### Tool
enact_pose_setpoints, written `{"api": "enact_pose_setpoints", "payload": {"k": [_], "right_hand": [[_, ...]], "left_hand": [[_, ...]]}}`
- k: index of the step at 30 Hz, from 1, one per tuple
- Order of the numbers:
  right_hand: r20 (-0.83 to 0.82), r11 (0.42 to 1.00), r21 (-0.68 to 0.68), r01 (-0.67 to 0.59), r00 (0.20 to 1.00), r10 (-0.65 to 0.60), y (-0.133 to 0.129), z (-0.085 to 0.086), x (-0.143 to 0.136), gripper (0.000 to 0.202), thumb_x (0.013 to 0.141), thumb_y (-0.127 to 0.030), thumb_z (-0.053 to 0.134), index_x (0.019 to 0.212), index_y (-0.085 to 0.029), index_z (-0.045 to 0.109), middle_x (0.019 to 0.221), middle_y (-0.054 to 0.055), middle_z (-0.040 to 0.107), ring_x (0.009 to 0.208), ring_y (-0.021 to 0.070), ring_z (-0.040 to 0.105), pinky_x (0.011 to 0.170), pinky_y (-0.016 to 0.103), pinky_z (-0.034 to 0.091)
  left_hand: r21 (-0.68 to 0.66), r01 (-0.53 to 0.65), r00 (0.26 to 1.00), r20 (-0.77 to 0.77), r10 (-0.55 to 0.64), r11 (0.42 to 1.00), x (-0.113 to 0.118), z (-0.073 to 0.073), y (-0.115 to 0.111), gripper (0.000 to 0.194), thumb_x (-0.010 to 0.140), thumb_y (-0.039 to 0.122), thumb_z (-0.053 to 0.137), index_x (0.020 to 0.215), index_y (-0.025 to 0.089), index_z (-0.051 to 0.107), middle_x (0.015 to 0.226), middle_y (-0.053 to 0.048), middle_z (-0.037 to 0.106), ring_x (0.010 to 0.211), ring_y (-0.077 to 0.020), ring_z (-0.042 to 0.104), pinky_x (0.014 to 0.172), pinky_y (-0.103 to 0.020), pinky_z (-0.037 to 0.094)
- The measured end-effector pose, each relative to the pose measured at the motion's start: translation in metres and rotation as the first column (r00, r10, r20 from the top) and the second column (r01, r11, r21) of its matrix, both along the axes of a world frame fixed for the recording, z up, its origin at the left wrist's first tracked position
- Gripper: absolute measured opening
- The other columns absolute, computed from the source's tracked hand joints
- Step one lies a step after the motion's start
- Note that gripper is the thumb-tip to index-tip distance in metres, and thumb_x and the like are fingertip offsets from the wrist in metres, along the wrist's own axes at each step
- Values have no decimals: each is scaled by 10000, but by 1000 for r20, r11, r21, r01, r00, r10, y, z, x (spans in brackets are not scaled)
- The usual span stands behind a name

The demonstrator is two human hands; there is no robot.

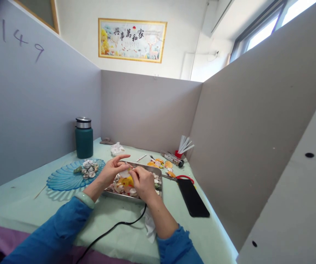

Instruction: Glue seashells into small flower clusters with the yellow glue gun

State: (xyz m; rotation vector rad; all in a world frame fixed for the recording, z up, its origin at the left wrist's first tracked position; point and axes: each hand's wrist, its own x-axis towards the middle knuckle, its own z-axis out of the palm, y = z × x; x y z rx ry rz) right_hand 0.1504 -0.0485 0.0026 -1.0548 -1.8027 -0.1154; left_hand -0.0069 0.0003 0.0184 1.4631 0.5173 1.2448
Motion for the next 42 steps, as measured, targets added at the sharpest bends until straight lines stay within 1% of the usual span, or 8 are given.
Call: {"api": "enact_pose_setpoints", "payload": {"k": [7, 13, 15, 20, 26, 31, 36, 42], "right_hand": [[25, 1000, -21, -4, 1000, 5, 1, -1, 1, 308, 927, -300, 425, 659, -188, 527, 607, -16, 520, 567, 114, 475, 574, 220, 329], [10, 999, -38, 5, 1000, -5, 2, 0, 2, 310, 921, -305, 434, 651, -185, 529, 595, -19, 524, 565, 111, 482, 572, 217, 330], [20, 999, -42, 1, 1000, 0, 1, 1, 1, 306, 918, -304, 437, 651, -187, 531, 594, -18, 526, 563, 112, 481, 569, 217, 331], [29, 999, -38, 6, 1000, -5, 0, 0, 1, 307, 914, -300, 449, 640, -187, 531, 587, -20, 518, 553, 110, 469, 565, 220, 330], [35, 999, -36, -5, 999, 6, 1, 0, 2, 306, 913, -292, 448, 642, -188, 544, 590, -17, 534, 547, 110, 473, 559, 224, 326], [38, 999, -35, 5, 999, -4, 1, -1, 2, 313, 917, -305, 445, 642, -187, 537, 592, -16, 533, 557, 111, 483, 569, 224, 325], [1, 999, -32, -2, 1000, 2, 3, -1, 3, 336, 928, -318, 423, 639, -188, 535, 589, -15, 538, 557, 112, 488, 572, 220, 332], [-7, 999, -38, -2, 1000, 2, 2, 1, 4, 338, 924, -310, 425, 624, -190, 521, 580, -13, 540, 554, 114, 495, 569, 218, 335]], "left_hand": [[-13, -3, 1000, -2, 3, 1000, 3, 0, 0, 516, 661, 295, 747, 1113, 137, 554, 660, 3, 668, 643, -139, 627, 638, -233, 458], [-16, 23, 999, 49, -22, 1000, 4, 2, -4, 596, 657, 280, 752, 1182, 144, 506, 866, -65, 708, 835, -181, 649, 793, -285, 464], [-11, 6, 999, 51, -5, 1000, 4, 2, -3, 597, 671, 289, 744, 1196, 144, 500, 854, -65, 712, 834, -180, 650, 803, -285, 461], [-18, -12, 999, 37, 13, 1000, 2, 1, -1, 596, 660, 311, 753, 1186, 149, 526, 778, -52, 718, 781, -187, 658, 758, -278, 463], [-47, 12, 998, 61, -9, 999, 2, -1, 2, 570, 634, 311, 770, 1141, 160, 558, 728, -28, 703, 752, -191, 659, 702, -267, 465], [-42, 56, 997, 54, -54, 998, 2, -2, 3, 475, 661, 298, 753, 1078, 147, 581, 769, -46, 711, 710, -159, 646, 690, -252, 464], [-70, 85, 993, 89, -78, 994, 3, -3, 4, 496, 657, 311, 757, 1087, 142, 576, 823, -73, 717, 694, -167, 649, 643, -250, 470], [-86, 33, 991, 134, -21, 996, 2, -2, 3, 560, 646, 329, 762, 1134, 146, 558, 834, -73, 720, 712, -160, 654, 639, -232, 476]]}}
